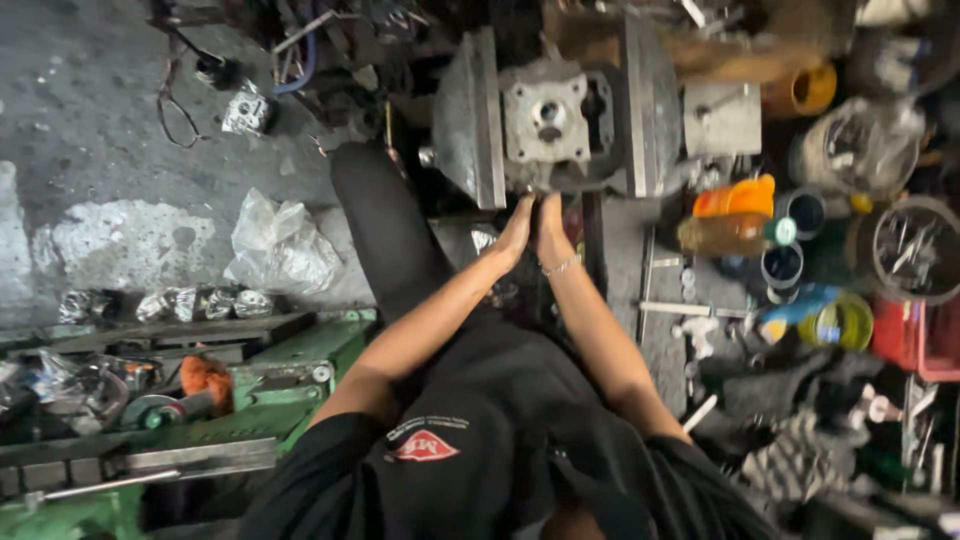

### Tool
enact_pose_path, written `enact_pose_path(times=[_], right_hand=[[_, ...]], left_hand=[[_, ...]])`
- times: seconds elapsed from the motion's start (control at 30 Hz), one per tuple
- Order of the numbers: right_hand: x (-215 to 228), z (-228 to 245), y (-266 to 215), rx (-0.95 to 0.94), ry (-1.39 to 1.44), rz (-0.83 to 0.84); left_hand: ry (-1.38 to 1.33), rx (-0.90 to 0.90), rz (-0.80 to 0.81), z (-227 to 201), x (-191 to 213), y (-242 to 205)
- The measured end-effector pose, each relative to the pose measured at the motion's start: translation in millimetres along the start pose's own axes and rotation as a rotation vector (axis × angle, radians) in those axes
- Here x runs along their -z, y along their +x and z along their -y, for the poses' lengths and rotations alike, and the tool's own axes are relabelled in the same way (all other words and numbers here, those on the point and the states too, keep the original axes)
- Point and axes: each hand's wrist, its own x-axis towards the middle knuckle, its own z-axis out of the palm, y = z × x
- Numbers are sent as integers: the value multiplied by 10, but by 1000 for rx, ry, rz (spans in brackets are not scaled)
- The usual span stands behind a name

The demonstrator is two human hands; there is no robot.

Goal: The person pours liquid from a plastic bottle onto a metal engine part clamped in a vise, then repeatedly scrubs and wipes the surface with a cloth. The person continues to rub and wipe the part, occasionally adjusting the cloth, and finishes by wiping their hands.

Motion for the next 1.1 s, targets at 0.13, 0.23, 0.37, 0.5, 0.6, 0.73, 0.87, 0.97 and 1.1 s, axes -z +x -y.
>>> enact_pose_path(times=[0.13, 0.23, 0.37, 0.5, 0.6, 0.73, 0.87, 0.97, 1.1], right_hand=[[-153, -53, -80, 4, -28, 19], [-247, 67, 101, -51, 75, 28], [-172, 185, 211, -9, 32, 27], [-228, 56, 67, -2, -10, 27], [-180, -42, 54, -57, 9, 33], [-85, -43, 189, -28, 26, 12], [-93, 2, 163, 7, -12, -2], [-167, -101, 50, -39, -26, 16], [-73, -15, 243, -17, -23, 12]], left_hand=[[-53, 37, 38, 19, 43, 216], [-30, 60, 70, 70, 92, 122], [8, 88, 124, 184, -60, -128], [-11, 167, 57, 38, 2, -30], [-5, 129, 142, -32, 62, -51], [100, 108, 217, -94, 76, -295], [85, 121, 153, -333, -4, -91], [-13, 95, 146, -386, 59, 54], [50, 51, 217, -220, -20, -160]])
